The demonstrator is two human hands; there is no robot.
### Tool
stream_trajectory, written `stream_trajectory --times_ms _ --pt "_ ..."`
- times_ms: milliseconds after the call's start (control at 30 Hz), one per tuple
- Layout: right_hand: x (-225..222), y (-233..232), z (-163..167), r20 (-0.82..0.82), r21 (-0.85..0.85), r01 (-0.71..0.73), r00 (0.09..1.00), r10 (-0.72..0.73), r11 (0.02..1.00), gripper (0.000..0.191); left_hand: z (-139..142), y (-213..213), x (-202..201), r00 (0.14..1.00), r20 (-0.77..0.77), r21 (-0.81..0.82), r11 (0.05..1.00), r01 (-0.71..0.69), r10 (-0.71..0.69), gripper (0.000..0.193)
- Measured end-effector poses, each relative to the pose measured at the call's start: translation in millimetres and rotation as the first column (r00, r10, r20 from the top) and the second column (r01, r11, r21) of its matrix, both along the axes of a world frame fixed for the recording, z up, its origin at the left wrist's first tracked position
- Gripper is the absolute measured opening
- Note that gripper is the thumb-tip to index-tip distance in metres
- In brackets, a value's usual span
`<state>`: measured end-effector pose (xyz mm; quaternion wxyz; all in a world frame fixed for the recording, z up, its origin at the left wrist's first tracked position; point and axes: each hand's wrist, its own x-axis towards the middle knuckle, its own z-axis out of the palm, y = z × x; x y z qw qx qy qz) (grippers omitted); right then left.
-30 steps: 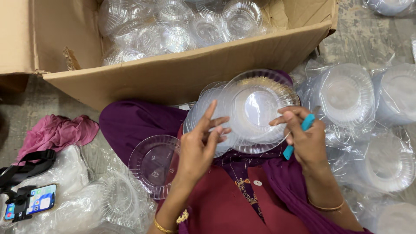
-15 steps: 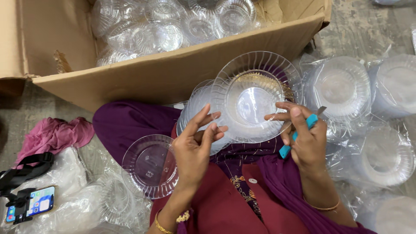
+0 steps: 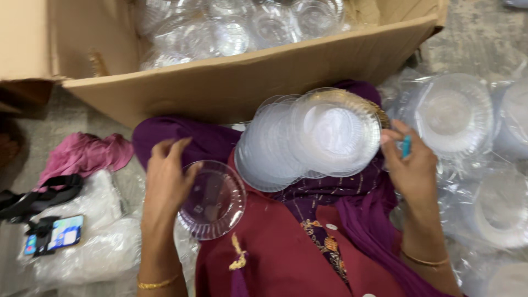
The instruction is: The person sits on the floor and repeatedly picks up clear plastic plates from a cardboard box. They hold each plate, briefly inspect it, and place it onto a growing stack on their lap. The process continues with multiple plates being handled one at a time.
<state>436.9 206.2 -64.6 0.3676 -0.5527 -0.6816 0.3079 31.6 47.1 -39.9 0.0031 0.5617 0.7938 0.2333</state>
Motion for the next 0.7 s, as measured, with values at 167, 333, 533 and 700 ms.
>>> stream_trajectory --times_ms 167,333,533,700 --pt "1.8 -1.9 -2.1 0.095 0.008 0.043 0.995 -0.043 0.999 0.052 -34.3 -31.9 -34.4 0.940 0.205 -0.376 0.909 -0.183 0.274 0.023" --pt "-15.7 -9.5 8.8 -0.312 -0.119 -0.169 0.942 0.125 0.978 0.051 -27.2 -36.1 -49.9 0.823 0.433 -0.208 0.929 -0.307 0.369 0.014" --pt "-52.9 -26.4 15.2 -0.286 -0.178 -0.345 0.914 0.287 0.921 0.049 -27.6 -30.5 -34.0 0.947 0.265 -0.260 0.959 -0.111 0.182 0.018" --pt "-73.5 -39.1 7.5 -0.158 -0.218 -0.441 0.896 0.415 0.871 0.047 -32.3 -25.8 -33.9 0.820 0.538 -0.294 0.955 -0.035 0.195 0.025"
